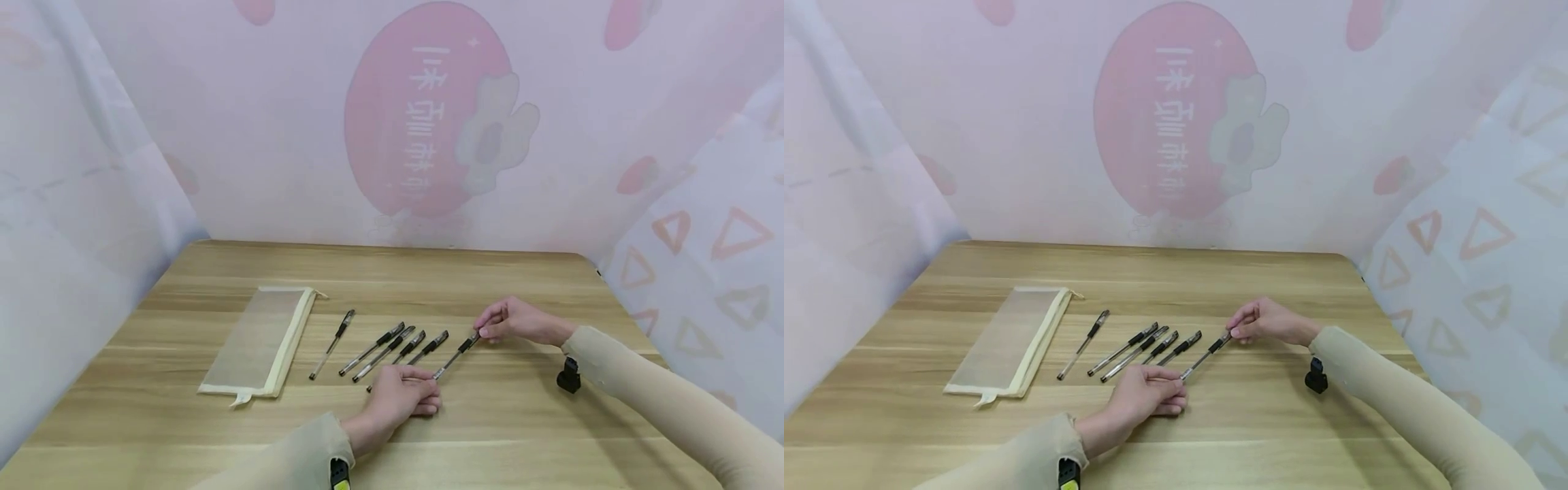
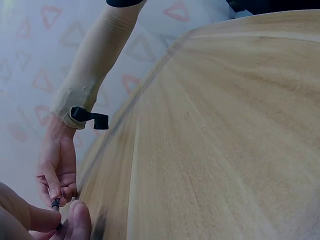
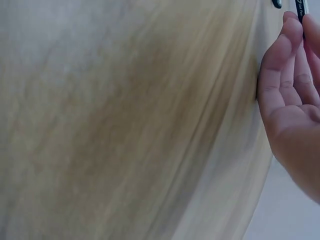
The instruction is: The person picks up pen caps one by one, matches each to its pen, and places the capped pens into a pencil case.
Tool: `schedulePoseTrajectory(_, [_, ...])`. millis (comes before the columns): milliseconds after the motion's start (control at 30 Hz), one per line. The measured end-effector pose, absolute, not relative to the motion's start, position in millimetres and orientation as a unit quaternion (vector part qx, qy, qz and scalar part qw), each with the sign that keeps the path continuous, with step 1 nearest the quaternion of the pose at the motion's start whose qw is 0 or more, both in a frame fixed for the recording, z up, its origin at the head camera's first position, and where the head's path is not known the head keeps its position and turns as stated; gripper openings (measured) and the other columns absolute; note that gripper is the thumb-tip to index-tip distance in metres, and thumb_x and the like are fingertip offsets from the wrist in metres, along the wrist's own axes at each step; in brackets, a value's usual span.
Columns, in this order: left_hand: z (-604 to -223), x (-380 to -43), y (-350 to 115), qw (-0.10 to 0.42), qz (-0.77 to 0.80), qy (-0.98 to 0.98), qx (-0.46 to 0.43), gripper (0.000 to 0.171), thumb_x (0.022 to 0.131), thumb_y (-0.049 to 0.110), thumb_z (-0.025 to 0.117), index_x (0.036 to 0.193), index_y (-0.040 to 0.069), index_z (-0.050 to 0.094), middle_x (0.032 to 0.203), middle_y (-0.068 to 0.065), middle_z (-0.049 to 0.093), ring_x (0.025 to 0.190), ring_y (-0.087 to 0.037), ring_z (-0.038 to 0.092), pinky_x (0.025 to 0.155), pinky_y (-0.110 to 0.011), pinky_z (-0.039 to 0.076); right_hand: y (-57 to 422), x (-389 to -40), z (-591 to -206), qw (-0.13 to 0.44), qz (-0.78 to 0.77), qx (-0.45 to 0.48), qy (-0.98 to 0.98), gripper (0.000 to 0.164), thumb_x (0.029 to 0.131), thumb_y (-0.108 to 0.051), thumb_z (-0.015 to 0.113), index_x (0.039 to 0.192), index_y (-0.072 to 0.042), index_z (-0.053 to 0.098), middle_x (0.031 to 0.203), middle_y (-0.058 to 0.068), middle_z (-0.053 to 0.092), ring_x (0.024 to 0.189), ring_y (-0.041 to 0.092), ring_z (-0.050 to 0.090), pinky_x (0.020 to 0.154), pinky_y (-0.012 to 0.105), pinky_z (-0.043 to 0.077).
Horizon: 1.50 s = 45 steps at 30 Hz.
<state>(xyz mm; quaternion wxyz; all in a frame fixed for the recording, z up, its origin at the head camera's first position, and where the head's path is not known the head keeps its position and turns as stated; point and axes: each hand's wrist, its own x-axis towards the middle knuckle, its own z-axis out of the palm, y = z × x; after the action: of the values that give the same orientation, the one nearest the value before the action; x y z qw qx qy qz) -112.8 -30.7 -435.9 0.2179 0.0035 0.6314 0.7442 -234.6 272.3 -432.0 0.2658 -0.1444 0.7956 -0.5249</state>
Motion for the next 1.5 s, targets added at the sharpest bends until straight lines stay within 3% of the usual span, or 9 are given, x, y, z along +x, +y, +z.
schedulePoseTrajectory(200, [-441, -115, -32, 0.225, 0.759, 0.611, -0.011, 0.025, 0.090, -0.006, 0.066, 0.114, -0.012, 0.064, 0.089, -0.025, 0.070, 0.074, -0.028, 0.072, 0.069, -0.034, 0.060, 274, -237, -436, 0.262, -0.500, -0.143, 0.813, 0.022, 0.084, -0.011, 0.078, 0.104, -0.001, 0.074, 0.092, 0.022, 0.070, 0.068, 0.018, 0.063, 0.058, 0.024, 0.054])
schedulePoseTrajectory(467, [-443, -116, -32, 0.237, 0.769, 0.593, -0.035, 0.028, 0.093, -0.008, 0.060, 0.120, -0.015, 0.058, 0.091, -0.026, 0.069, 0.081, -0.034, 0.071, 0.072, -0.036, 0.059, 275, -240, -439, 0.253, -0.459, -0.174, 0.834, 0.017, 0.084, -0.014, 0.079, 0.099, -0.007, 0.078, 0.084, 0.019, 0.071, 0.059, 0.016, 0.058, 0.051, 0.021, 0.049])
schedulePoseTrajectory(1000, [-448, -114, -31, 0.233, 0.794, 0.557, -0.065, 0.022, 0.087, -0.015, 0.064, 0.109, -0.015, 0.058, 0.090, -0.027, 0.068, 0.079, -0.033, 0.071, 0.073, -0.038, 0.059, 275, -246, -443, 0.264, -0.464, -0.198, 0.822, 0.015, 0.083, -0.012, 0.079, 0.097, -0.006, 0.078, 0.085, 0.019, 0.071, 0.060, 0.016, 0.059, 0.050, 0.022, 0.051])
schedulePoseTrajectory(1500, [-447, -113, -35, 0.237, 0.792, 0.560, -0.061, 0.028, 0.088, -0.013, 0.064, 0.115, -0.015, 0.056, 0.095, -0.028, 0.066, 0.081, -0.033, 0.071, 0.074, -0.037, 0.059, 275, -243, -438, 0.264, -0.450, -0.205, 0.828, 0.022, 0.084, -0.011, 0.078, 0.104, -0.003, 0.074, 0.086, 0.018, 0.070, 0.065, 0.019, 0.062, 0.055, 0.027, 0.054])
